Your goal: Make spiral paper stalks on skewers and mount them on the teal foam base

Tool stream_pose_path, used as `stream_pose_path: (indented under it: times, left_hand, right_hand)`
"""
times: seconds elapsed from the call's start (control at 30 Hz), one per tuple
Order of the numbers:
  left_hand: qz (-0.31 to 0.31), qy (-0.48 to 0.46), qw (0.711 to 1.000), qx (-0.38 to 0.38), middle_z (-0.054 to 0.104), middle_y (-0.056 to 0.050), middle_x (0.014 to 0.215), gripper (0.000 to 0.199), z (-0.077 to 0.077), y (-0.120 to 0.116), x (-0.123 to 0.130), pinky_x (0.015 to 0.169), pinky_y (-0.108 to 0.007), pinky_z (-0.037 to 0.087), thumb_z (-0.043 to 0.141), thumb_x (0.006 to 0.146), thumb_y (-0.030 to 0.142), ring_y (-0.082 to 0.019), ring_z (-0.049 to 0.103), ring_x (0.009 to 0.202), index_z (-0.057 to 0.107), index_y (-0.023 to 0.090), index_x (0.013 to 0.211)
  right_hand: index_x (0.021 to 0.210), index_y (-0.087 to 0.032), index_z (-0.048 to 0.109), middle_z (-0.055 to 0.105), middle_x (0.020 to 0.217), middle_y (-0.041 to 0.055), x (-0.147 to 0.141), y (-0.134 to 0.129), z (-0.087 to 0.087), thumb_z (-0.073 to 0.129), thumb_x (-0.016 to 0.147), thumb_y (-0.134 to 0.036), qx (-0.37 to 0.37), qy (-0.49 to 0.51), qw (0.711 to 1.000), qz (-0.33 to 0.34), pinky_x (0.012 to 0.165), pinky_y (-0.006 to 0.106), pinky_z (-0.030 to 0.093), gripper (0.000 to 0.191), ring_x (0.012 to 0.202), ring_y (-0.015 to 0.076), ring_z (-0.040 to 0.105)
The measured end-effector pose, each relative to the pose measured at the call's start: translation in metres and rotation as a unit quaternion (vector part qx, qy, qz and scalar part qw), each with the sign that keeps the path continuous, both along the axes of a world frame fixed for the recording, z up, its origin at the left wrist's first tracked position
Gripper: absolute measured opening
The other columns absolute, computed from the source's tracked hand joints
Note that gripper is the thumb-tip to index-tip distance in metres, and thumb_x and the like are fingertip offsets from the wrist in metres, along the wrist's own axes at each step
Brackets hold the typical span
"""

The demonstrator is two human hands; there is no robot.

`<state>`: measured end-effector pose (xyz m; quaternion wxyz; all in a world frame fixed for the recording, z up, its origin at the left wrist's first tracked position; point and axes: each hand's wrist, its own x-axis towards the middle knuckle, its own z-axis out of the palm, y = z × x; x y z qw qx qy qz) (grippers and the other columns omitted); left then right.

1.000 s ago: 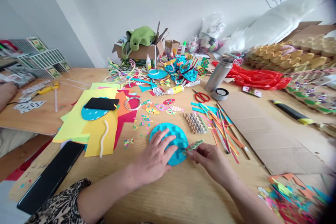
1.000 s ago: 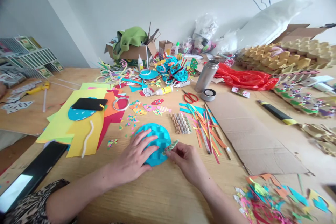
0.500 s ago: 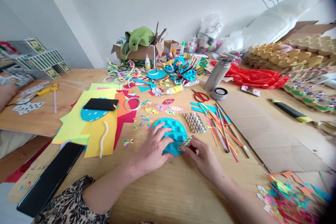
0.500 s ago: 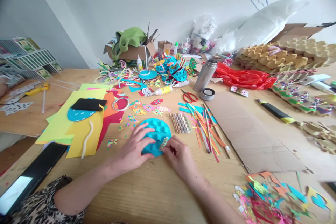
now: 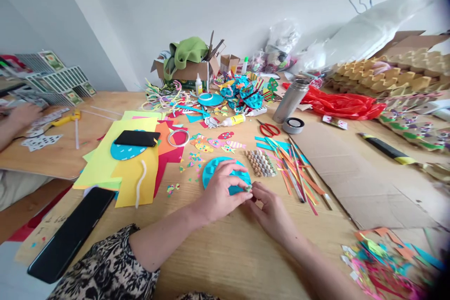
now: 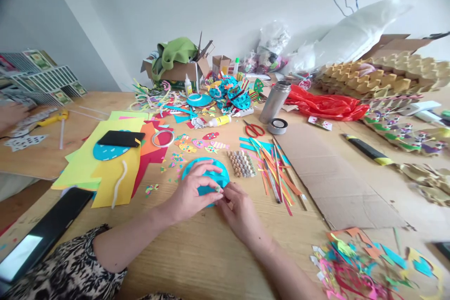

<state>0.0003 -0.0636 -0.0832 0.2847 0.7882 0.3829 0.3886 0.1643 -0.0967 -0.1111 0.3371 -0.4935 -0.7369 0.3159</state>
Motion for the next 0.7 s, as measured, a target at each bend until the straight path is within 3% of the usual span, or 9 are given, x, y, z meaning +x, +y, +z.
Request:
stream_pose_path:
  times: [0.3,0.7]
  left_hand:
    - [-0.003,-0.049,0.996,-0.077,0.068,-0.005,0.102,0.009,-0.0006,0.0073,0.0054,0.097,-0.040,0.043,0.076,0.068,0.019,-0.021,0.057,0.105,0.067,0.019,0.065]
    - [-0.016,-0.067,0.994,-0.088,0.069,-0.005,0.100,0.008,-0.0053,0.0047,0.0087,0.095,-0.044,0.045,0.075,0.068,0.019,-0.022,0.058,0.106,0.067,0.020,0.067]
  right_hand:
    - [0.069,-0.018,0.060,0.055,0.073,0.0017,0.0073,0.0015,-0.0032,0.057,0.084,-0.027,-0.023,-0.013,1.000,0.003,0.065,0.027,0.043,0.018,0.071,0.0161,0.055]
    - [0.063,-0.018,0.056,0.056,0.071,0.0015,0.0012,-0.0018,0.0026,0.057,0.082,-0.028,-0.038,-0.009,0.999,0.003,0.059,0.025,0.041,0.022,0.065,0.0146,0.054]
